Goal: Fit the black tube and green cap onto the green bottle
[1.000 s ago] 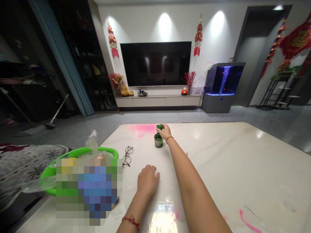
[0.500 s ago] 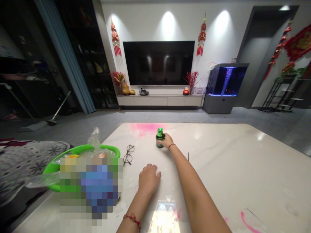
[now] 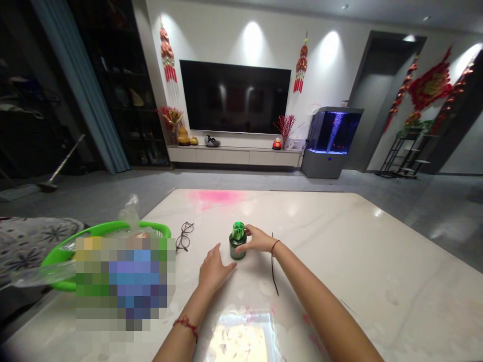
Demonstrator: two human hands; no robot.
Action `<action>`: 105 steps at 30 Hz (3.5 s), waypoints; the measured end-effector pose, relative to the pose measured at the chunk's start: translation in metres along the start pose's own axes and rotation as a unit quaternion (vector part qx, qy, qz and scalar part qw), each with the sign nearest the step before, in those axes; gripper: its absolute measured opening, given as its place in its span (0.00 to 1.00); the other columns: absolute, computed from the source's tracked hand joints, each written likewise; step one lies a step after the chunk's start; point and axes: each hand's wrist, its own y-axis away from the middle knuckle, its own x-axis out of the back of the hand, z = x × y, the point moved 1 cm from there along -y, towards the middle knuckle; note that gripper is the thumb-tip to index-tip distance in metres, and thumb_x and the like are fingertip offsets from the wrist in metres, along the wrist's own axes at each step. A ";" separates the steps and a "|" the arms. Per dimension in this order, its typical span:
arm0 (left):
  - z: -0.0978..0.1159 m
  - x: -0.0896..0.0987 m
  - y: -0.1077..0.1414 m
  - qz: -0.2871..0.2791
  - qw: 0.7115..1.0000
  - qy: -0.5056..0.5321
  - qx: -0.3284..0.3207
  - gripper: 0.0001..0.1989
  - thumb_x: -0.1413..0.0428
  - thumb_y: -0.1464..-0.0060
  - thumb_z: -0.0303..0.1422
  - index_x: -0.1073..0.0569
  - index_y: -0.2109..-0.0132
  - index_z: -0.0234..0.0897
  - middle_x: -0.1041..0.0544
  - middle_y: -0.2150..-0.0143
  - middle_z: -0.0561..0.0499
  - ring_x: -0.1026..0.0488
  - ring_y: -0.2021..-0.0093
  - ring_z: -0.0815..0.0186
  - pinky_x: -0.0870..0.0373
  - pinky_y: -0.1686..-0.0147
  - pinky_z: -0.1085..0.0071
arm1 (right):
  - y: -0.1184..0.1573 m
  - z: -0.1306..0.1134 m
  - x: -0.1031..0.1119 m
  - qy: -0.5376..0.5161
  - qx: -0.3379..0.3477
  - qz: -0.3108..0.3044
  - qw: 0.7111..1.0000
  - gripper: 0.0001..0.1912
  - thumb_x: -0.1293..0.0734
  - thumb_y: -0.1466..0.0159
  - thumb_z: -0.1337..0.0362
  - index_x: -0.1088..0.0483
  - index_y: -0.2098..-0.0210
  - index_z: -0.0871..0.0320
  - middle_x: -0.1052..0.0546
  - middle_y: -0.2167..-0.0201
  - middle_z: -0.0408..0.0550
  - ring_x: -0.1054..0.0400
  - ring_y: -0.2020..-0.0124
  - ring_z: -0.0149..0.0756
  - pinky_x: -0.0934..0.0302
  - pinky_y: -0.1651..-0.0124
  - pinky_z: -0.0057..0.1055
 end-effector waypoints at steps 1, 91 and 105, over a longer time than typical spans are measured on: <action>0.000 -0.002 -0.001 0.000 1.000 0.013 0.000 0.39 0.44 0.58 0.40 0.48 0.40 0.32 0.40 0.41 0.37 0.42 0.42 0.54 0.47 0.47 0.65 | 0.005 -0.003 0.005 -0.011 0.003 -0.007 1.000 0.37 0.25 0.60 0.57 0.35 0.52 0.59 0.30 0.54 0.52 0.36 0.53 0.41 0.43 0.48 0.39; 0.032 -0.032 -0.025 0.065 0.986 0.137 -0.064 0.27 0.44 0.56 0.42 0.37 0.48 0.38 0.27 0.52 0.45 0.29 0.54 0.59 0.37 0.60 0.69 | 0.081 0.024 0.022 0.287 -0.291 0.128 0.903 0.08 0.34 0.48 0.62 0.28 0.71 0.60 0.23 0.67 0.54 0.29 0.63 0.40 0.43 0.65 0.28; 0.020 -0.028 -0.026 0.104 0.966 0.229 -0.064 0.30 0.45 0.54 0.30 0.45 0.44 0.39 0.30 0.49 0.44 0.28 0.55 0.63 0.34 0.58 0.69 | 0.072 0.032 0.008 0.338 -0.234 0.177 0.894 0.09 0.39 0.43 0.71 0.29 0.64 0.63 0.25 0.64 0.55 0.32 0.60 0.37 0.44 0.60 0.26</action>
